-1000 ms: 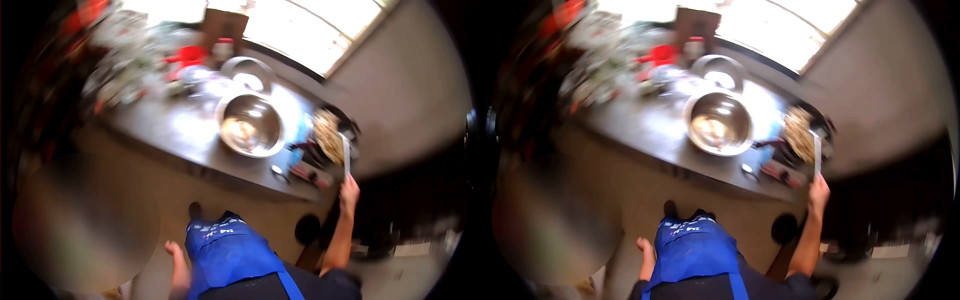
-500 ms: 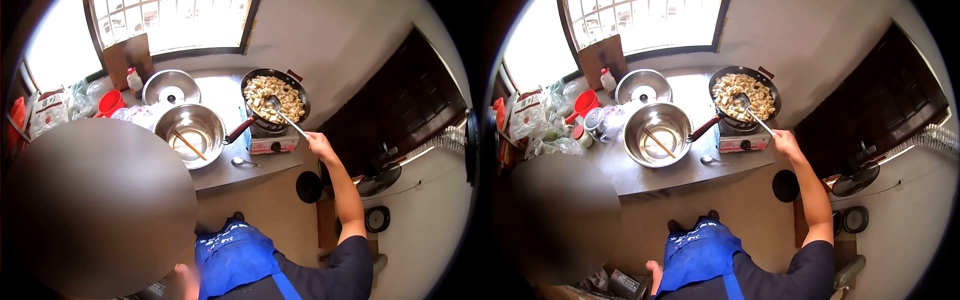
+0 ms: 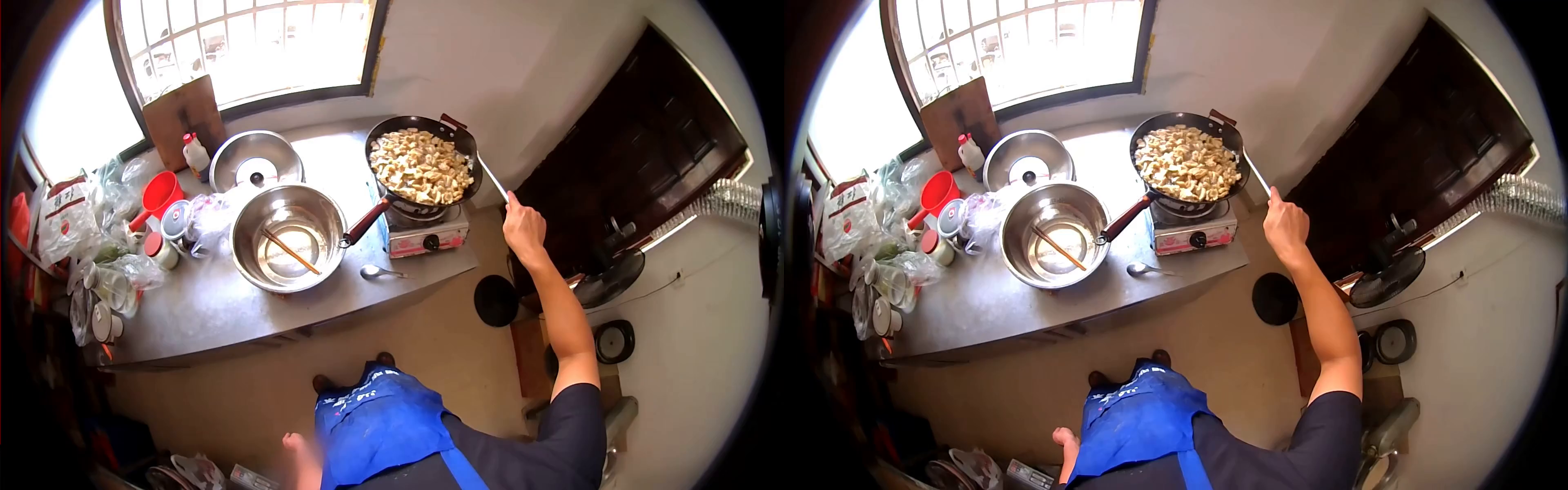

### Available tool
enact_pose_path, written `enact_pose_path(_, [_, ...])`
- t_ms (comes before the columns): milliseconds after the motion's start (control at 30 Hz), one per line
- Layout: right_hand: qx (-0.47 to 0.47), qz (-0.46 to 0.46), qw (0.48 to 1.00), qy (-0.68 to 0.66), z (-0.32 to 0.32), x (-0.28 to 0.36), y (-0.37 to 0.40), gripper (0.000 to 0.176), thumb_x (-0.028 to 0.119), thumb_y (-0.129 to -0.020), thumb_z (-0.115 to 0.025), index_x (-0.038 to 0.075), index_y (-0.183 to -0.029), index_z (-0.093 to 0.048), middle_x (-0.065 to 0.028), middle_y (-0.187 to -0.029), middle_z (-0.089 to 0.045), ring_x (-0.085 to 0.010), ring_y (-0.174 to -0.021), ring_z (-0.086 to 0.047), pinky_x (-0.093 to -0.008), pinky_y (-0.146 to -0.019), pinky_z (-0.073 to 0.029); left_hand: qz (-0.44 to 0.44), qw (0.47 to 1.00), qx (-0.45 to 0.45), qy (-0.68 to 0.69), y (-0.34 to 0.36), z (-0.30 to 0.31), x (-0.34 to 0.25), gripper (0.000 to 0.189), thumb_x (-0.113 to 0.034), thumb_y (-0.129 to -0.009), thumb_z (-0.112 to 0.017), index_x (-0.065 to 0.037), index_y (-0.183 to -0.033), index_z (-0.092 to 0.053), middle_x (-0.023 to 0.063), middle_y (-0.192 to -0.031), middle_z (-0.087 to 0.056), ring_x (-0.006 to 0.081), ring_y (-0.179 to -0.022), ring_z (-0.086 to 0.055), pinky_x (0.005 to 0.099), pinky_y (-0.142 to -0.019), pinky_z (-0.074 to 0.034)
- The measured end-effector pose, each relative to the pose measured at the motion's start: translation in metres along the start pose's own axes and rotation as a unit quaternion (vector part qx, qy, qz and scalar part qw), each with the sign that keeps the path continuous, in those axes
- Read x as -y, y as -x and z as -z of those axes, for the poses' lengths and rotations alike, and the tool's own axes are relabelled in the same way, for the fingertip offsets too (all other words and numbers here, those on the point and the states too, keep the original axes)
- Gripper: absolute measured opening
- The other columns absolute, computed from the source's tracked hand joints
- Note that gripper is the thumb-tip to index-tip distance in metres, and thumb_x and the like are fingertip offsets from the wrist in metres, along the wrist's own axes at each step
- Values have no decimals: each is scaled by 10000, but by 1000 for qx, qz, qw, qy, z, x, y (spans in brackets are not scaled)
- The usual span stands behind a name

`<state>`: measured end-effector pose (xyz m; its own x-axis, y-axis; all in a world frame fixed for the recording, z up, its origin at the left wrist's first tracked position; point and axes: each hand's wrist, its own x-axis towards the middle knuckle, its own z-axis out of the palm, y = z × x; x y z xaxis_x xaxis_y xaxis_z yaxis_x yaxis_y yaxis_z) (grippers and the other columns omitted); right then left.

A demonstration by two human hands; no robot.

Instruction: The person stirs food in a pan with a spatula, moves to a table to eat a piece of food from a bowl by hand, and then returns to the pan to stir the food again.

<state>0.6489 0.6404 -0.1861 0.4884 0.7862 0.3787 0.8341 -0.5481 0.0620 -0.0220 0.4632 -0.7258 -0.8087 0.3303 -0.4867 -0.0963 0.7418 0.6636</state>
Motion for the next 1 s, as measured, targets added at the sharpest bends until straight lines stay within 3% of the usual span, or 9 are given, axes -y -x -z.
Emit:
enact_pose_path(267, [110, -23, 994, 10, -24, -15, -20, 338, 191, -973, -501, 19, -1234, -632, -261, -920, -688, -409, -886, -675, -495, -770, -533, -56, 995, -9, -88, 10, 3, 12, 225, 0, -799, -483, 120, -875, -658, 183, -949, -685, 258, -817, -623, 390, -757, -524])
enact_pose_path(333, [152, -76, 979, -116, -40, -18, -23, 309, 192, -976, -503, -18, -1145, -654, -246, -991, -695, -374, -976, -678, -470, -831, -518, -8, 999, 34, 42, 4, 1, 9, 237, -16, -813, -487, 100, -914, -668, 175, -974, -680, 266, -862, -638, 398, -784, -531])
enact_pose_path(367, [91, -43, 980, -170, -83, -41, -26, 272, 202, -985, -506, -13, -1000, -672, -139, -784, -696, -278, -714, -690, -406, -622, -516, -6, 999, 32, 42, 4, 0, 10, 237, -16, -813, -487, 100, -914, -668, 175, -974, -680, 266, -862, -638, 398, -784, -531])
enact_pose_path(400, [92, -40, 980, -169, -84, -39, -25, 272, 202, -985, -506, -13, -1000, -672, -139, -784, -696, -278, -714, -690, -406, -622, -516, -14, 999, 22, 33, 5, -1, 13, 240, -19, -815, -487, 95, -924, -669, 174, -983, -680, 268, -871, -639, 399, -791, -531])
enact_pose_path(500, [212, -159, 886, -380, -70, -7, -17, 263, 192, -1001, -460, 57, -865, -640, 31, -536, -427, -82, -380, -359, -267, -357, -255, -41, 999, -13, 8, 7, -5, 19, 250, -26, -822, -489, 82, -955, -671, 172, -1007, -678, 272, -899, -642, 404, -811, -533])
enact_pose_path(600, [196, -177, 885, -384, -50, 25, 0, 275, 189, -1000, -441, 63, -841, -627, 33, -540, -441, -78, -383, -366, -272, -356, -259, -33, 999, -25, 8, 6, -1, 22, 262, -32, -827, -489, 73, -984, -670, 167, -1027, -673, 274, -916, -640, 406, -827, -531])
enact_pose_path(733, [76, -59, 960, -262, -62, 33, 11, 262, 223, -984, -491, 42, -1046, -670, -149, -691, -619, -277, -620, -628, -369, -603, -495, -15, 999, -15, 28, 6, 4, 23, 270, -44, -833, -483, 72, -995, -665, 158, -1035, -664, 275, -918, -639, 400, -832, -529])
enact_pose_path(767, [116, -75, 963, -231, -37, 47, 12, 293, 226, -970, -512, 67, -1175, -648, -227, -869, -659, -407, -870, -652, -425, -793, -507, -15, 999, -16, 27, 6, 6, 24, 270, -44, -833, -483, 72, -995, -665, 158, -1035, -664, 275, -918, -639, 400, -832, -529])
enact_pose_path(1000, [49, -37, 981, -184, 2, 77, 25, 315, 215, -973, -511, 69, -1225, -632, -258, -998, -665, -445, -972, -628, -492, -828, -499, -27, 999, -11, 29, 0, 7, 24, 263, -76, -842, -478, 64, -977, -655, 155, -1040, -655, 280, -903, -640, 399, -833, -529])
